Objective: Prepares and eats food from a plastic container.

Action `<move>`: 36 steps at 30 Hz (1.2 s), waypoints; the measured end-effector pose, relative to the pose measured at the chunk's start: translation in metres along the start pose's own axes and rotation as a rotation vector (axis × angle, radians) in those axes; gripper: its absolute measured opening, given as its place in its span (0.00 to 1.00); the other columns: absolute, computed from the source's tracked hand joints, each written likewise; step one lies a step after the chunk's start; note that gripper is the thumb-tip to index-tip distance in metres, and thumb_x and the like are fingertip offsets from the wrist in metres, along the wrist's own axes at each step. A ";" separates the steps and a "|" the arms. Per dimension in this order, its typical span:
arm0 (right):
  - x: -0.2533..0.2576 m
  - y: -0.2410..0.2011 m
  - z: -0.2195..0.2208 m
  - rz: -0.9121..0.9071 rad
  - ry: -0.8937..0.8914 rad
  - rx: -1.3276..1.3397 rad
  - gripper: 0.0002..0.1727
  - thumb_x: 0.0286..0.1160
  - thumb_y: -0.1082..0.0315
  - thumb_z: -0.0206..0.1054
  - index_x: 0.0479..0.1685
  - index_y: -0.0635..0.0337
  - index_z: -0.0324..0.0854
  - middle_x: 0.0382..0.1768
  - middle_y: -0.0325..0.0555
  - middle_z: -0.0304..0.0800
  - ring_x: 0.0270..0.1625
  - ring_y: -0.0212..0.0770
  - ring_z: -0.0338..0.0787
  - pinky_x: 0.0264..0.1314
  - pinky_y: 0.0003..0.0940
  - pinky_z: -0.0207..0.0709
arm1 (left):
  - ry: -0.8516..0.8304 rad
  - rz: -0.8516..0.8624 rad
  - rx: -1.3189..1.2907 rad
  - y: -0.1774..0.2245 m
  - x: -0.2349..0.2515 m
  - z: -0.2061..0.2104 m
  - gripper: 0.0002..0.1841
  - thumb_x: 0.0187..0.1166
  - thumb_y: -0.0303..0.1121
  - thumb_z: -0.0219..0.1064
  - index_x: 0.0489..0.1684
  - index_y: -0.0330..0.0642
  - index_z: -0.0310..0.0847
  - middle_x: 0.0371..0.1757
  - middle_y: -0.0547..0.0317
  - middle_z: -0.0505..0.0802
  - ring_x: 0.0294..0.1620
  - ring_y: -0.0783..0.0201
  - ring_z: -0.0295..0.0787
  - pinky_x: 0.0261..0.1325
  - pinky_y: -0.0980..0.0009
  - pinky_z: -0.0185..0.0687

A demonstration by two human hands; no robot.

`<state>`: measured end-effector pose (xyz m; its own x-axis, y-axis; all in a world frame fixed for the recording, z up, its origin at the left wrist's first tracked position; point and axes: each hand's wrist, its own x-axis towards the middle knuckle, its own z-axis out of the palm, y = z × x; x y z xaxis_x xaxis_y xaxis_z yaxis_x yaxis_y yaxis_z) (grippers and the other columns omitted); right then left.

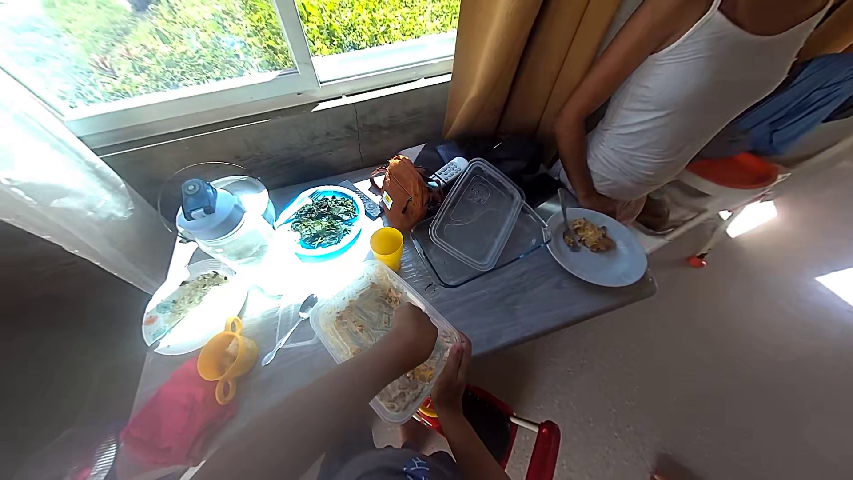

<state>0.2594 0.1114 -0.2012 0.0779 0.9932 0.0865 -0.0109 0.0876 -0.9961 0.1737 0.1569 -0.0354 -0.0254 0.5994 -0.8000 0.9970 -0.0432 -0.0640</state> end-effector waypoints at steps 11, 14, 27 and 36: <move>-0.001 0.007 0.003 -0.032 0.031 -0.030 0.28 0.87 0.64 0.38 0.67 0.83 0.70 0.63 0.65 0.82 0.68 0.33 0.82 0.75 0.24 0.70 | 0.017 0.078 0.000 -0.037 0.015 -0.003 0.07 0.78 0.25 0.65 0.47 0.31 0.84 0.52 0.37 0.90 0.59 0.36 0.86 0.52 0.37 0.78; -0.001 0.007 0.003 -0.032 0.041 -0.044 0.29 0.87 0.63 0.38 0.67 0.82 0.71 0.62 0.64 0.83 0.68 0.33 0.83 0.75 0.24 0.70 | 0.018 0.089 0.004 -0.042 0.020 0.002 0.07 0.77 0.26 0.66 0.46 0.32 0.85 0.51 0.38 0.91 0.58 0.37 0.86 0.52 0.37 0.78; 0.000 0.000 0.004 -0.044 0.066 -0.127 0.30 0.87 0.64 0.38 0.65 0.84 0.74 0.60 0.67 0.86 0.67 0.37 0.85 0.74 0.28 0.72 | 0.070 0.194 -0.056 -0.069 0.040 0.032 0.10 0.80 0.30 0.65 0.54 0.44 0.89 0.55 0.42 0.92 0.62 0.39 0.87 0.56 0.35 0.77; 0.000 0.000 0.001 -0.038 0.049 -0.155 0.30 0.86 0.64 0.38 0.66 0.83 0.75 0.62 0.68 0.85 0.69 0.42 0.85 0.76 0.33 0.73 | 0.133 0.278 -0.297 -0.101 0.055 0.062 0.14 0.88 0.37 0.59 0.60 0.51 0.91 0.61 0.48 0.93 0.66 0.41 0.86 0.66 0.33 0.73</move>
<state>0.2588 0.1114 -0.2011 0.1236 0.9841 0.1274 0.1464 0.1089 -0.9832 0.0673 0.1444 -0.1099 0.2372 0.6965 -0.6772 0.9428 0.0030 0.3333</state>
